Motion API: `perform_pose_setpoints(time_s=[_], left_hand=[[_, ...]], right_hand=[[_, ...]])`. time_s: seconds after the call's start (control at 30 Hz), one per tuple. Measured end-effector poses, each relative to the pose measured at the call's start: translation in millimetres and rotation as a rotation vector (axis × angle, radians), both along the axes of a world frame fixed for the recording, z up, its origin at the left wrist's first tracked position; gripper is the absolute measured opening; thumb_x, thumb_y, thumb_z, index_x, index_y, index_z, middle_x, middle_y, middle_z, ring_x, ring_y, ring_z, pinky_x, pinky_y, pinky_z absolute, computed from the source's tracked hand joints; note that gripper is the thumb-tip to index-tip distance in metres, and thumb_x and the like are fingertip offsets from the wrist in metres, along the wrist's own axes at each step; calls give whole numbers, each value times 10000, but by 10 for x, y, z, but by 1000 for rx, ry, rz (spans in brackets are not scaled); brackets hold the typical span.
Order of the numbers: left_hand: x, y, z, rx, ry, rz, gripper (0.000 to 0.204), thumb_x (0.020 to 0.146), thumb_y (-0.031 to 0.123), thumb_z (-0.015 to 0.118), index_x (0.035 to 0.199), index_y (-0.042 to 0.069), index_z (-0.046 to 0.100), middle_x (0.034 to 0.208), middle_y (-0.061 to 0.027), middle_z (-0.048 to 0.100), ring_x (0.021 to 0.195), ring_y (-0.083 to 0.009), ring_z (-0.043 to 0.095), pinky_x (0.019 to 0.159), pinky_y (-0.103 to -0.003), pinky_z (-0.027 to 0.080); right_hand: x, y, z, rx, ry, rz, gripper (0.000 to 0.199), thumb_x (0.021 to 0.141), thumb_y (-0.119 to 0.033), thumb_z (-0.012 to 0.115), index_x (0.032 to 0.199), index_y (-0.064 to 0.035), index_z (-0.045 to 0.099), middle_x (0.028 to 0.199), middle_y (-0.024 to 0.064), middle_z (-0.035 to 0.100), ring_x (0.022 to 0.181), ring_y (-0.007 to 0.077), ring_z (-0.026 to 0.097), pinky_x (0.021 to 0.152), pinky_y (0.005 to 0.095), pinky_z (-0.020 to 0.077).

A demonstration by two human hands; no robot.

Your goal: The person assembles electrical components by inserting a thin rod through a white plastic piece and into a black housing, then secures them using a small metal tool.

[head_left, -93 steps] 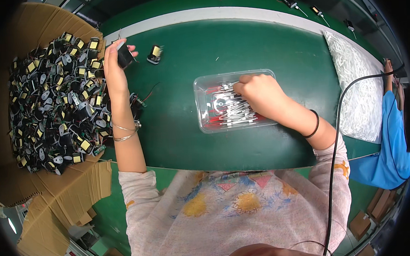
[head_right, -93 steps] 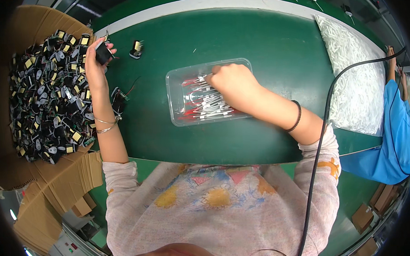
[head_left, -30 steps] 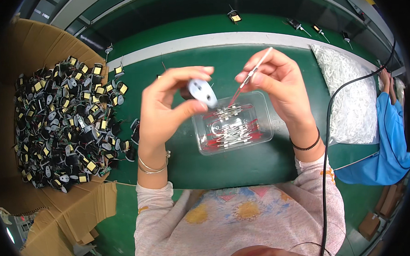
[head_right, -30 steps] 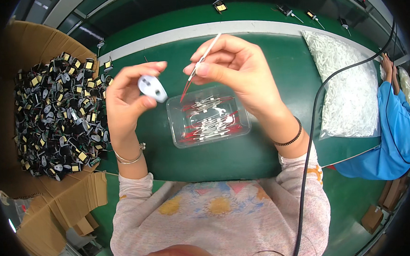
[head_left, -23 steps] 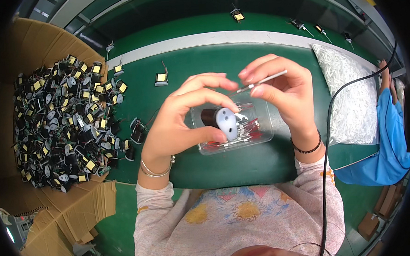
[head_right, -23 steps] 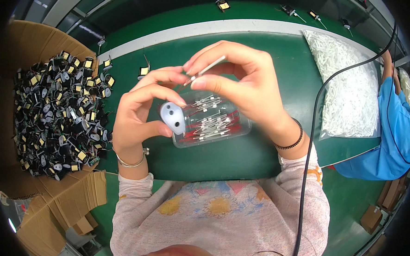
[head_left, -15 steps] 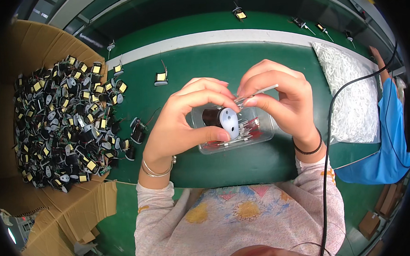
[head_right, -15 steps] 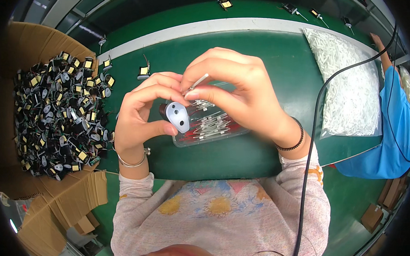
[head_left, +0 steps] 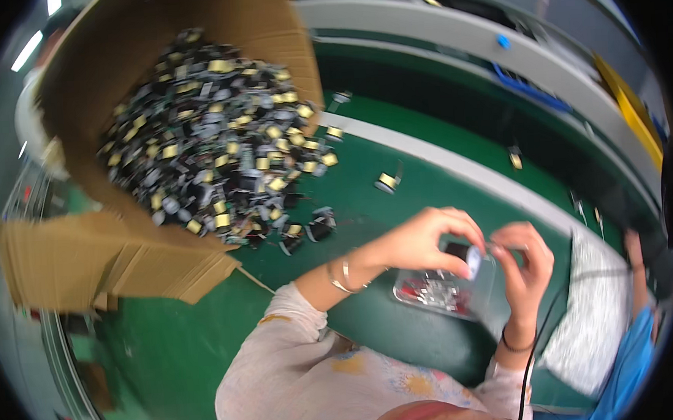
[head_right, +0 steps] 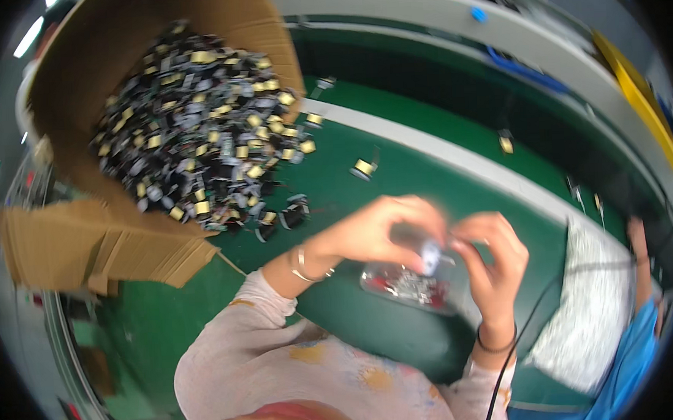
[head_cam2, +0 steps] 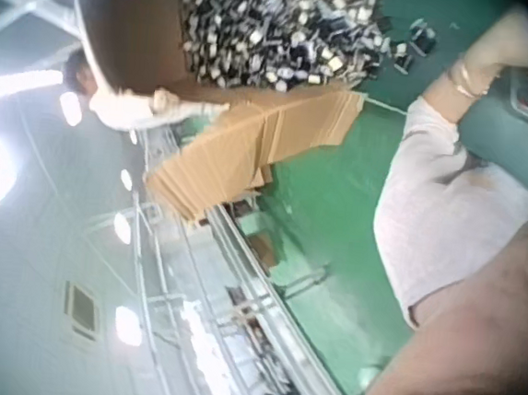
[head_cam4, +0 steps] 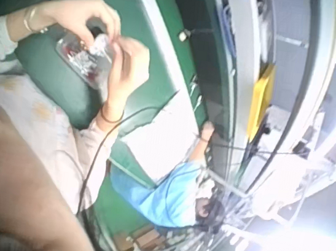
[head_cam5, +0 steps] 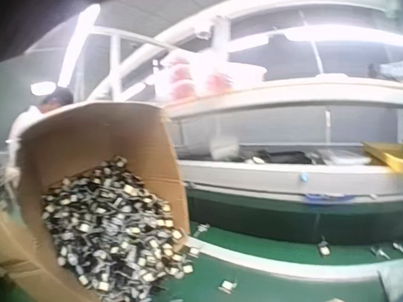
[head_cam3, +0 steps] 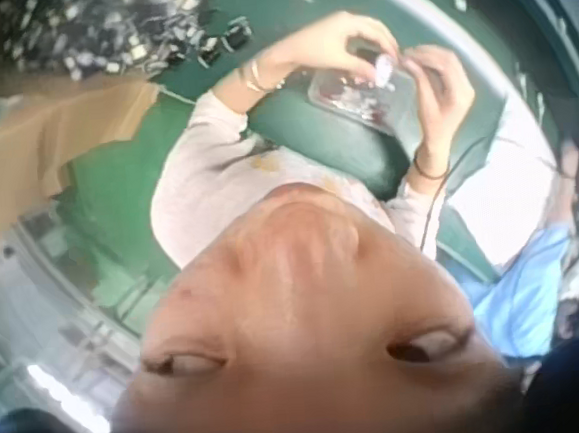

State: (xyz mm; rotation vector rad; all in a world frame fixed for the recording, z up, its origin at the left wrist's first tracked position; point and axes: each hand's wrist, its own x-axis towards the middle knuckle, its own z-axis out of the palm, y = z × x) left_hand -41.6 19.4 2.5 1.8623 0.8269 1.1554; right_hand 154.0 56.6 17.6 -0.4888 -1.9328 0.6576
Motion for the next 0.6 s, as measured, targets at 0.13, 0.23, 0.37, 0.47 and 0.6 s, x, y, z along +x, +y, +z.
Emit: perform_pose_setpoints(time_s=[0.13,0.23,0.37,0.47,0.6], left_hand=[[79,-54,-18,-68,-79,-85,303,651,113,759,928,51,652,971,-72,616,959,-195,566,871,-311,422],[120,-89,-40,-92,-120,-115,315,646,115,764,933,49,652,972,-80,611,955,-194,566,868,-307,423],[93,-64,-9,-64,-87,-107,305,639,117,767,914,44,658,971,-78,620,938,-200,575,850,-311,438],[19,-43,70,-24,-69,-74,303,639,93,763,913,31,650,962,-86,626,943,-198,579,858,-316,441],[138,-30,67,-119,-151,-5,373,651,-17,737,983,3,568,1014,-132,629,965,-201,598,855,-310,464]], right_hand=[[73,-118,-17,-56,50,-63,142,641,85,660,745,33,579,736,122,612,703,223,597,624,280,464],[90,-197,10,-169,102,-38,129,661,91,646,757,36,579,752,125,608,715,214,596,636,278,472],[184,-66,-3,-137,77,33,130,674,94,632,778,36,581,785,129,594,728,199,590,657,266,485],[238,5,24,-163,284,30,127,716,82,621,820,37,565,794,129,594,736,198,589,663,270,485],[360,2,64,-112,554,-22,173,758,65,615,911,29,542,857,144,599,760,202,608,679,293,511]])
